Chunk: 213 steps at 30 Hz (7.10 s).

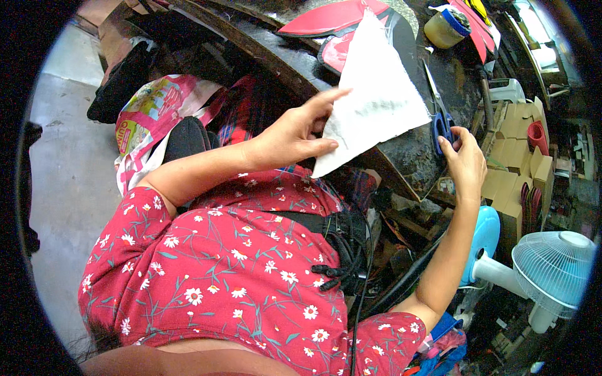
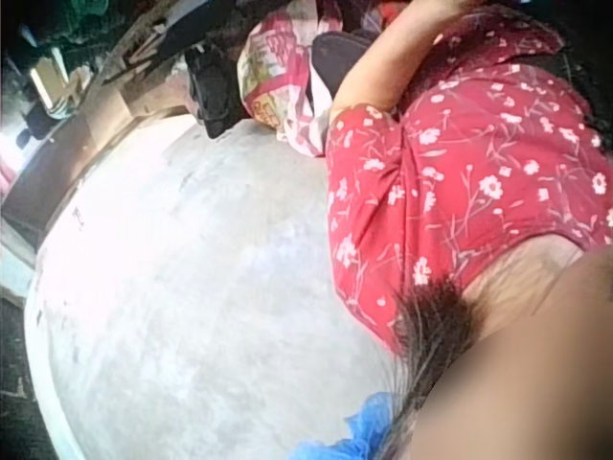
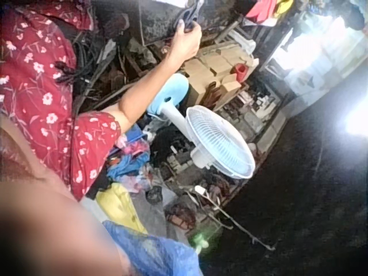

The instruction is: The person uses scissors to cut a white paper or fabric strip into small pieces on a workbench. They then place a red shoe insole on the bench and position the cut strips on it, adjusting the placement with both hands.

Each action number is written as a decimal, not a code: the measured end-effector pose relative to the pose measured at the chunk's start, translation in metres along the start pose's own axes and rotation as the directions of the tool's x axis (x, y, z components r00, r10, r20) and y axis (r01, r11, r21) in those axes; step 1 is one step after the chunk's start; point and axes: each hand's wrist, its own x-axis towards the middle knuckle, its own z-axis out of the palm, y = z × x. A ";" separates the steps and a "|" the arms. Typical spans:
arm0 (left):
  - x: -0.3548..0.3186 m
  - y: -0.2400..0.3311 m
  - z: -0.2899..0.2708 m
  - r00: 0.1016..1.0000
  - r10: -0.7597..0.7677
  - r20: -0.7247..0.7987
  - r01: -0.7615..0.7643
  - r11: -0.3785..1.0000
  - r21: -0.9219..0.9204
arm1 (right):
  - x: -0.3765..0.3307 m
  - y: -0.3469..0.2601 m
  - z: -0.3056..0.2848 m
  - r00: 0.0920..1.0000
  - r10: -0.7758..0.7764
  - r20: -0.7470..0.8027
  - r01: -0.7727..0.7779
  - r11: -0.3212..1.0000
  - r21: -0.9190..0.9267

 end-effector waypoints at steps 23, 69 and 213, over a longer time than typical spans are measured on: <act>0.056 0.023 0.041 0.937 0.345 -0.052 -0.347 0.937 -0.039 | -0.189 -0.047 -0.008 0.914 -0.160 0.373 -0.303 0.342 0.889; 0.034 0.013 0.057 0.966 0.257 -0.018 -0.257 0.962 -0.090 | -0.198 -0.049 -0.006 0.886 -0.177 0.430 -0.387 0.229 0.893; 0.069 0.009 0.000 0.940 0.202 -0.276 -0.256 0.951 -0.176 | -0.067 -0.114 0.009 0.907 -0.339 0.250 -0.129 0.341 0.931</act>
